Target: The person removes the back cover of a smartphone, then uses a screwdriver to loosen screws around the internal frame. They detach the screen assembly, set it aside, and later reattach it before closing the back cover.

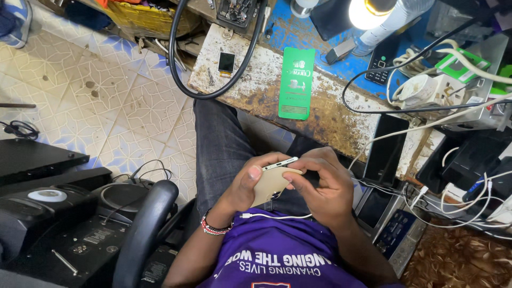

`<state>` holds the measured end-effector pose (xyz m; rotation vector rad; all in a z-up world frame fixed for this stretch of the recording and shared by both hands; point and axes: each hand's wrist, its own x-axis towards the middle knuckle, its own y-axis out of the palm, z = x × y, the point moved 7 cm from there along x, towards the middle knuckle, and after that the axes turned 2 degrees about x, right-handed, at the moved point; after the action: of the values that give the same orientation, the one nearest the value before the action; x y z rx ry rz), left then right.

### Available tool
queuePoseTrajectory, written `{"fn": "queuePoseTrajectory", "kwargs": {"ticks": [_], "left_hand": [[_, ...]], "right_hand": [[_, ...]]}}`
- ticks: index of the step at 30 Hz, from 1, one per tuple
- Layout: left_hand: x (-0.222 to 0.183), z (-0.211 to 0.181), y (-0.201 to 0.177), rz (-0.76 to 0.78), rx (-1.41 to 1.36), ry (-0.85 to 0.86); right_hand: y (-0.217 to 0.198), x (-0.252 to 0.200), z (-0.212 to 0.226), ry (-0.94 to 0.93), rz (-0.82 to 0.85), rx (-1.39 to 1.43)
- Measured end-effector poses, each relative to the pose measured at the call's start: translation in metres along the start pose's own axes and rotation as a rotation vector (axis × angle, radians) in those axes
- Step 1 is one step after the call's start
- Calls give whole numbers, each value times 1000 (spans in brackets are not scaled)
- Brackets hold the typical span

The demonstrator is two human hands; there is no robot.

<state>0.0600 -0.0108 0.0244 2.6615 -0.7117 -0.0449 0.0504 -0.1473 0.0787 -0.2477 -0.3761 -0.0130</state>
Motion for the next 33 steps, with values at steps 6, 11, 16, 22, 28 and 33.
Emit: {"fn": "queuePoseTrajectory", "kwargs": {"ticks": [6,11,16,22,28,33], "left_hand": [[-4,18,-7,-3,-51,-48],[-9,28,-3,-1,-110,-68],[-5,24,0,4,-135,-67],[-9,37,-1,-30,-170,-85],[-12,28,4,-147,-195,-147],[2,19,-7,-115,-120,-64]], "right_hand": [[0,-5,-9,51,29,148],[4,-5,-17,49,34,297],[7,-8,-24,54,24,456],[7,-10,-32,62,24,545],[5,-8,-34,94,33,540],[0,-7,-18,-114,-20,-256]]}}
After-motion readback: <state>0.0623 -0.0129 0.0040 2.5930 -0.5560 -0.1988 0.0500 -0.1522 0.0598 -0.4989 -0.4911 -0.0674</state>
